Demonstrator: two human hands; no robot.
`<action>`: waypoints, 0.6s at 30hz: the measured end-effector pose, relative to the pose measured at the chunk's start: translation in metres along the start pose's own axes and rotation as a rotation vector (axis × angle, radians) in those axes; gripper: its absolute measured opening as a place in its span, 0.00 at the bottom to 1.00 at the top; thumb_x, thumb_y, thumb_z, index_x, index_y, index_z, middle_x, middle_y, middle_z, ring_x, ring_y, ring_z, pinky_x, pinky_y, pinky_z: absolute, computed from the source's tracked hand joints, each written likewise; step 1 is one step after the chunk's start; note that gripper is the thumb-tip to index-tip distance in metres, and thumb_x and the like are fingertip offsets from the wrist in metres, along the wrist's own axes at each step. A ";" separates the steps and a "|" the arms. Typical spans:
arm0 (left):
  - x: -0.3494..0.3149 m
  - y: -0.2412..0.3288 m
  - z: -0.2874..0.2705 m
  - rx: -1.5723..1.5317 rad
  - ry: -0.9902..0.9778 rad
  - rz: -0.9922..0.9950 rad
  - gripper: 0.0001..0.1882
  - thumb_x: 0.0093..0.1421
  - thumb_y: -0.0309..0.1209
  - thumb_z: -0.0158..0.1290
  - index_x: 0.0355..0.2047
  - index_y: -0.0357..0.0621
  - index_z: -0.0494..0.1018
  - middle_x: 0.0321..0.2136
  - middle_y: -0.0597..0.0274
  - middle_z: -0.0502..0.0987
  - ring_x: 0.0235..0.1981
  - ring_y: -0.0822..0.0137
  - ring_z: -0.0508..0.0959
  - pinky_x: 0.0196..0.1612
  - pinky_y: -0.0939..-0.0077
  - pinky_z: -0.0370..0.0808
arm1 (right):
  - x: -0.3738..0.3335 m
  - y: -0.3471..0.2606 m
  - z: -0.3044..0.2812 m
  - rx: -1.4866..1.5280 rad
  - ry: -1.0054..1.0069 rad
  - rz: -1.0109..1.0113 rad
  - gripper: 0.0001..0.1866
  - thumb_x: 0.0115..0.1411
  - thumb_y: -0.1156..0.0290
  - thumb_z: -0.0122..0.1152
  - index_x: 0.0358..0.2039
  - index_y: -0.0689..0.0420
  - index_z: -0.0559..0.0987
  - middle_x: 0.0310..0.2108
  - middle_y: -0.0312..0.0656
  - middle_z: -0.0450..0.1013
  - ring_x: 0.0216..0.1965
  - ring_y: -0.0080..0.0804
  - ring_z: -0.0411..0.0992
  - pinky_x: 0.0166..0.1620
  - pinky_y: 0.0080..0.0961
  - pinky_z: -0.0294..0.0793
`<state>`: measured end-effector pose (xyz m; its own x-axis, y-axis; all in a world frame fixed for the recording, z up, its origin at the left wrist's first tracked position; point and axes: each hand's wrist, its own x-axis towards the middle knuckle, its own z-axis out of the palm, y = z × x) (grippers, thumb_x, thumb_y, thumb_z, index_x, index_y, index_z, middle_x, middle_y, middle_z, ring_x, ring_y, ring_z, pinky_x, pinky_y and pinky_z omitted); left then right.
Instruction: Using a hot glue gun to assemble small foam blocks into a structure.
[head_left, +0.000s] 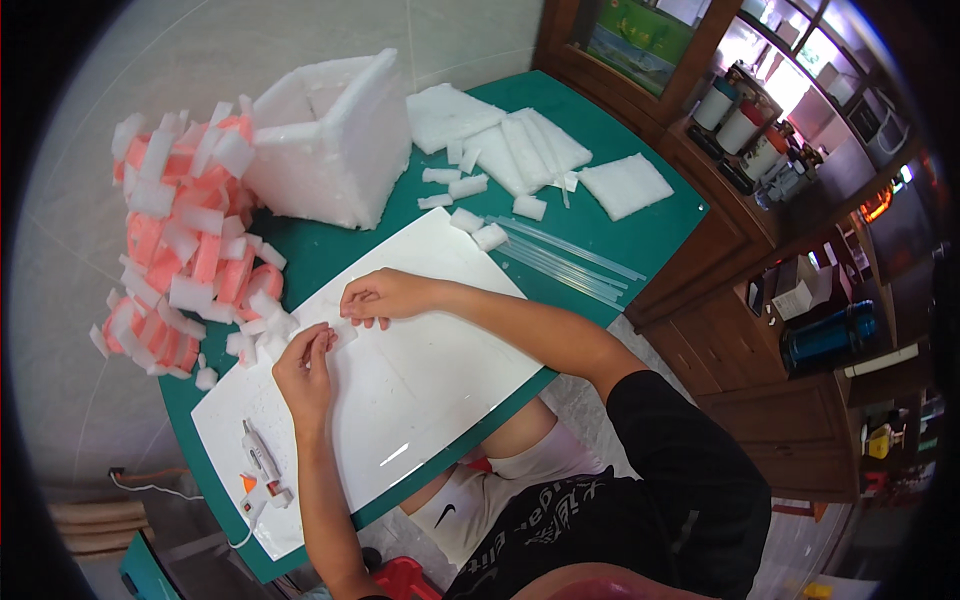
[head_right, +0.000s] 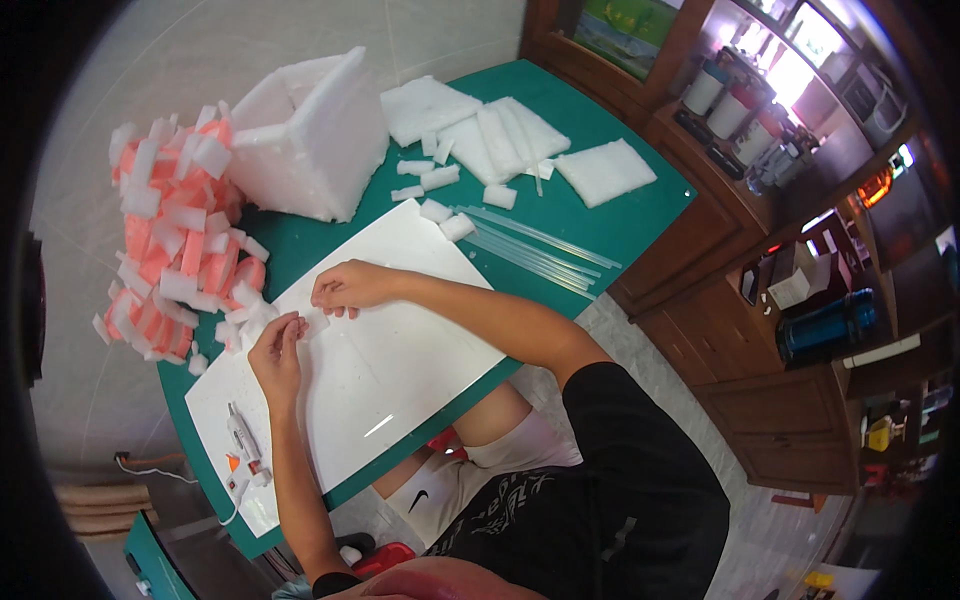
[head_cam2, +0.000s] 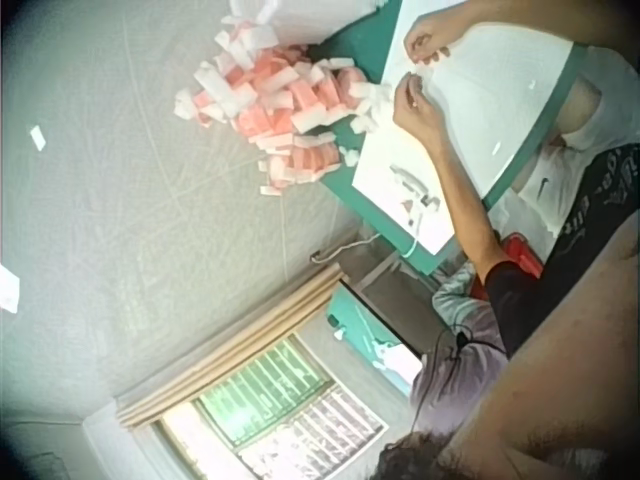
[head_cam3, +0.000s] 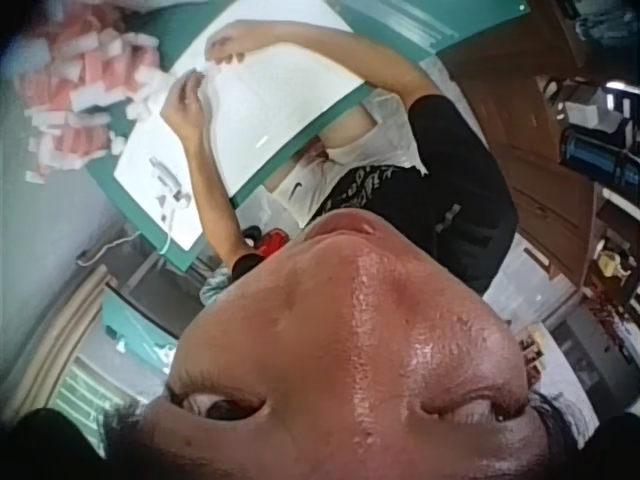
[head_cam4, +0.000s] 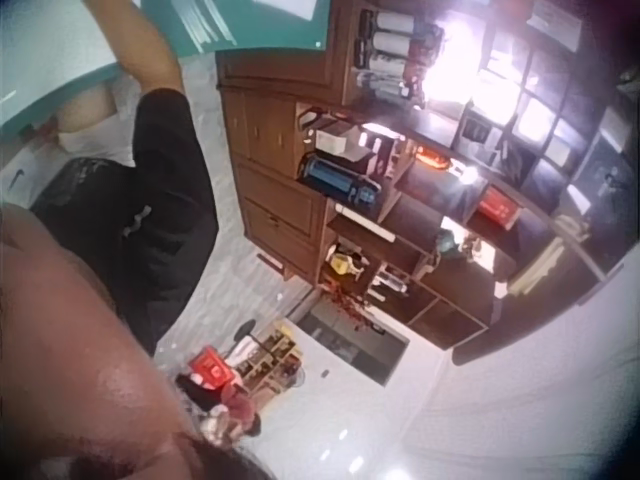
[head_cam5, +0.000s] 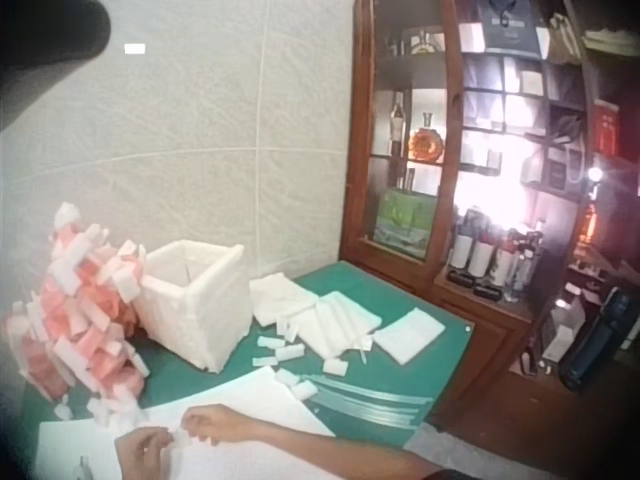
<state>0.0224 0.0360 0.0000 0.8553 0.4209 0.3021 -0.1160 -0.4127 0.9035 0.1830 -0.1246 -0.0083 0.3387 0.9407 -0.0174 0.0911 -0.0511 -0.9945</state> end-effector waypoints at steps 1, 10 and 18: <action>-0.002 0.001 0.001 -0.003 -0.007 0.004 0.07 0.61 0.21 0.55 0.39 0.32 0.79 0.31 0.55 0.82 0.33 0.69 0.82 0.39 0.78 0.78 | -0.001 -0.002 0.001 -0.007 0.014 -0.011 0.14 0.67 0.59 0.55 0.40 0.58 0.78 0.30 0.37 0.76 0.31 0.22 0.74 0.30 0.20 0.75; -0.001 0.019 0.004 0.143 -0.025 0.056 0.05 0.62 0.21 0.54 0.37 0.32 0.78 0.29 0.56 0.82 0.33 0.70 0.82 0.41 0.78 0.77 | -0.004 -0.005 -0.001 0.019 0.022 -0.009 0.15 0.65 0.59 0.57 0.39 0.59 0.79 0.30 0.39 0.76 0.30 0.23 0.73 0.30 0.21 0.76; 0.000 0.010 0.002 0.132 -0.041 0.065 0.05 0.62 0.20 0.54 0.37 0.32 0.77 0.31 0.57 0.81 0.33 0.70 0.81 0.42 0.77 0.76 | -0.003 -0.007 0.000 -0.005 0.028 -0.006 0.15 0.65 0.58 0.57 0.38 0.59 0.79 0.31 0.39 0.77 0.30 0.23 0.73 0.30 0.21 0.76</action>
<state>0.0218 0.0304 0.0089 0.8682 0.3575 0.3441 -0.1074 -0.5416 0.8338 0.1810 -0.1274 -0.0008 0.3639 0.9314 -0.0084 0.0979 -0.0472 -0.9941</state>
